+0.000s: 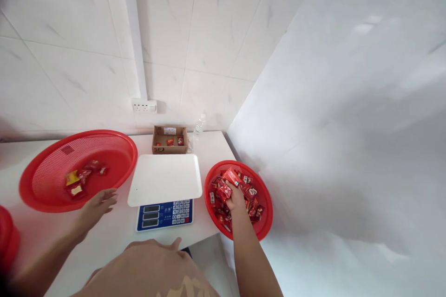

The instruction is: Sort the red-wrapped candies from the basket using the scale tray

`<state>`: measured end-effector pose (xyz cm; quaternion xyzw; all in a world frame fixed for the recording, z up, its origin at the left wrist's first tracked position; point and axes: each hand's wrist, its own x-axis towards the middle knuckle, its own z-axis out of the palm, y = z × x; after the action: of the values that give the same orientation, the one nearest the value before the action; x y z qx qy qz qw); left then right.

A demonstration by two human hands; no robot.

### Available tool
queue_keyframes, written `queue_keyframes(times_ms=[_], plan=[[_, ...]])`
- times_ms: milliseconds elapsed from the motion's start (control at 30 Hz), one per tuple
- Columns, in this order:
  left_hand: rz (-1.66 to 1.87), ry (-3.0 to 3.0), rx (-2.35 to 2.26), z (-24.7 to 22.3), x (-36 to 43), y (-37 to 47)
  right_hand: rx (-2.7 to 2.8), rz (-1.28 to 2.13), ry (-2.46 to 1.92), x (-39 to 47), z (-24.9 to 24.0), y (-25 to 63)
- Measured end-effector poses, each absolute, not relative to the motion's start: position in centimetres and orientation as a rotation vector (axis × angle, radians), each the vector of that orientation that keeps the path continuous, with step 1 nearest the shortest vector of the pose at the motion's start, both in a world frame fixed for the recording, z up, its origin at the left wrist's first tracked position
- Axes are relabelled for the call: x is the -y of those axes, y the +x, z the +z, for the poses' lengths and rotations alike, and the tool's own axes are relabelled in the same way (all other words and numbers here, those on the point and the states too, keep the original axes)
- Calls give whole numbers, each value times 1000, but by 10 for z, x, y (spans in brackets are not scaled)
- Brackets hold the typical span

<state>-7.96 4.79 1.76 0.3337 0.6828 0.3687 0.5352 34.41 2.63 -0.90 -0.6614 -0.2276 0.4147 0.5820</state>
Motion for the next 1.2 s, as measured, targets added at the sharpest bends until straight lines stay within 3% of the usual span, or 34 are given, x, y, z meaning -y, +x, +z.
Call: queue_keyframes(times_ms=[267,533,700,800,933,1200], plan=[[638,517,-880,48,-39,44,494,1385,-1144,-60,5,197],[785,403,-1010,12,-60,39,499,1596,-1092,-75,9,169],[845,416,-1023,6,-74,24,656,1482,-1438,-87,-11,190],[871,390,-1043,4,-82,18,849,1151,-1784,-87,-28,203],[873,356,-1077,-3,-87,15,1127,847,-1865,-81,-42,211],[890,348,-1123,-19,-88,16,1355,998,-1660,-57,-46,192]])
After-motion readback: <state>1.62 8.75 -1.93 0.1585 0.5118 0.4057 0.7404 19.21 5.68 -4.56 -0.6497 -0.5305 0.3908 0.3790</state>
